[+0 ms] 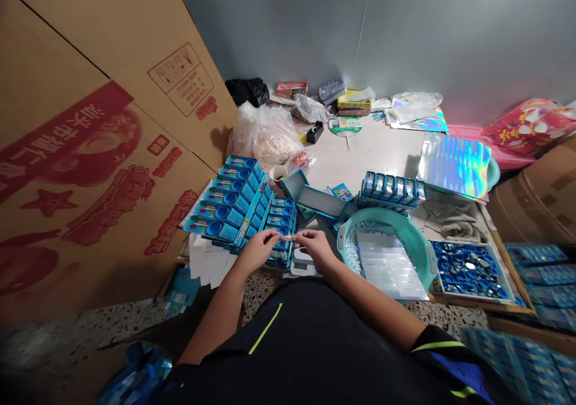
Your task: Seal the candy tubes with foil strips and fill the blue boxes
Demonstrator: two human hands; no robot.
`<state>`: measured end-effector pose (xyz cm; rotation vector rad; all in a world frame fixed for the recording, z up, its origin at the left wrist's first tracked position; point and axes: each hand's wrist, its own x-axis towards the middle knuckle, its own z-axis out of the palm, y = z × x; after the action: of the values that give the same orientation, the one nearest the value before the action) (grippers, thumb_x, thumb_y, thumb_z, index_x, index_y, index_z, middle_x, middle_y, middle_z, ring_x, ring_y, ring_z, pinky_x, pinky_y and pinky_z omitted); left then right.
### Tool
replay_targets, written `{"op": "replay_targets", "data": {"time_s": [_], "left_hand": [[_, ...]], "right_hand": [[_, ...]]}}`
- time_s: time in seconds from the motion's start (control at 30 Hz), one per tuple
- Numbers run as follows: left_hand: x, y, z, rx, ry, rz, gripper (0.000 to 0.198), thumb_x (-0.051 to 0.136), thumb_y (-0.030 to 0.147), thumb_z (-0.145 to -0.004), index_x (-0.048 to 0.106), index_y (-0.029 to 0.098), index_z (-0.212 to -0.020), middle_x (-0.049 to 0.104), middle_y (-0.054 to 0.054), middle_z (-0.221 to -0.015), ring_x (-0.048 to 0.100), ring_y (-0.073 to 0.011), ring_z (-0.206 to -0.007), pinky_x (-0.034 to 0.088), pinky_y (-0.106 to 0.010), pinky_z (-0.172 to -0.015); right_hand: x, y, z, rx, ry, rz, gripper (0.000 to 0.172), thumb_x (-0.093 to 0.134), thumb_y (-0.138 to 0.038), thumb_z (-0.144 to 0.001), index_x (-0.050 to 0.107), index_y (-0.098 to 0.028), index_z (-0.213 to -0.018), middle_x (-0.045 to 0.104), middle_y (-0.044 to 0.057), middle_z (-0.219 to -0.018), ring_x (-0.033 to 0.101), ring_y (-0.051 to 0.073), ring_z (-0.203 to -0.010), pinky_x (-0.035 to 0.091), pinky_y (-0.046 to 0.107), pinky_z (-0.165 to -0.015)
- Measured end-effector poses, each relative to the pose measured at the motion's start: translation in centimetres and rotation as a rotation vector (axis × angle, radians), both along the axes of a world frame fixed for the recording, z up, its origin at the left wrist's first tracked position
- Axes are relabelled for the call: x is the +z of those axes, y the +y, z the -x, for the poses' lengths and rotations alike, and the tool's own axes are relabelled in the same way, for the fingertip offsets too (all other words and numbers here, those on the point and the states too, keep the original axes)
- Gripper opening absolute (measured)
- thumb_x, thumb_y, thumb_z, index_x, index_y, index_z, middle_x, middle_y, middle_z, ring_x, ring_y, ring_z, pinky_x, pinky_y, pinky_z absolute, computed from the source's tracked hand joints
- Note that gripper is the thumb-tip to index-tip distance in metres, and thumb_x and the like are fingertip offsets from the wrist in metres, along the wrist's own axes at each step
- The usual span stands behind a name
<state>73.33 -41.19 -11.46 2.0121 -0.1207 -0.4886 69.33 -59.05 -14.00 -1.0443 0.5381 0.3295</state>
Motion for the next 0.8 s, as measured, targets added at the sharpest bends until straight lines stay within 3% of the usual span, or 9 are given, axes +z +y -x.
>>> {"op": "replay_targets", "data": {"time_s": [0.2, 0.37, 0.57, 0.8], "left_hand": [[-0.1, -0.1, 0.3, 0.044, -0.026, -0.207, 0.029, 0.057, 0.026, -0.088, 0.066, 0.018, -0.115, 0.069, -0.004, -0.079, 0.065, -0.0203, -0.071, 0.047, -0.029, -0.069], [-0.6, -0.8, 0.6, 0.051, -0.101, -0.431, 0.041, 0.053, 0.018, -0.091, 0.056, 0.019, -0.132, 0.072, -0.012, -0.091, 0.068, -0.0266, -0.09, 0.046, -0.033, -0.08], [-1.4, -1.1, 0.5, 0.011, -0.18, -0.584, 0.045, 0.045, 0.012, -0.092, 0.052, 0.016, -0.137, 0.067, -0.021, -0.122, 0.063, -0.0307, -0.115, 0.045, -0.039, -0.094], [-2.1, -1.1, 0.5, -0.003, -0.264, -0.67, 0.041, 0.04, 0.015, -0.096, 0.054, 0.017, -0.134, 0.068, -0.018, -0.115, 0.064, -0.0295, -0.112, 0.048, -0.038, -0.093]], "right_hand": [[-2.1, 1.2, -0.1, -0.048, 0.226, -0.186, 0.018, 0.078, -0.022, -0.069, 0.062, -0.017, -0.074, 0.064, 0.0, -0.071, 0.061, 0.01, -0.064, 0.041, 0.02, -0.056], [-3.2, 2.3, 0.0, -0.068, 0.352, -0.277, 0.011, 0.072, -0.015, -0.076, 0.062, -0.017, -0.077, 0.062, -0.001, -0.069, 0.058, 0.009, -0.058, 0.04, 0.02, -0.052], [-4.1, 3.1, 0.2, -0.108, 0.403, -0.342, 0.012, 0.072, -0.011, -0.076, 0.062, -0.018, -0.078, 0.059, -0.004, -0.062, 0.054, 0.009, -0.053, 0.04, 0.019, -0.051], [-5.1, 3.8, 0.4, -0.133, 0.402, -0.367, 0.022, 0.079, -0.012, -0.072, 0.059, -0.019, -0.075, 0.059, -0.005, -0.062, 0.051, 0.007, -0.051, 0.04, 0.018, -0.049]]}}
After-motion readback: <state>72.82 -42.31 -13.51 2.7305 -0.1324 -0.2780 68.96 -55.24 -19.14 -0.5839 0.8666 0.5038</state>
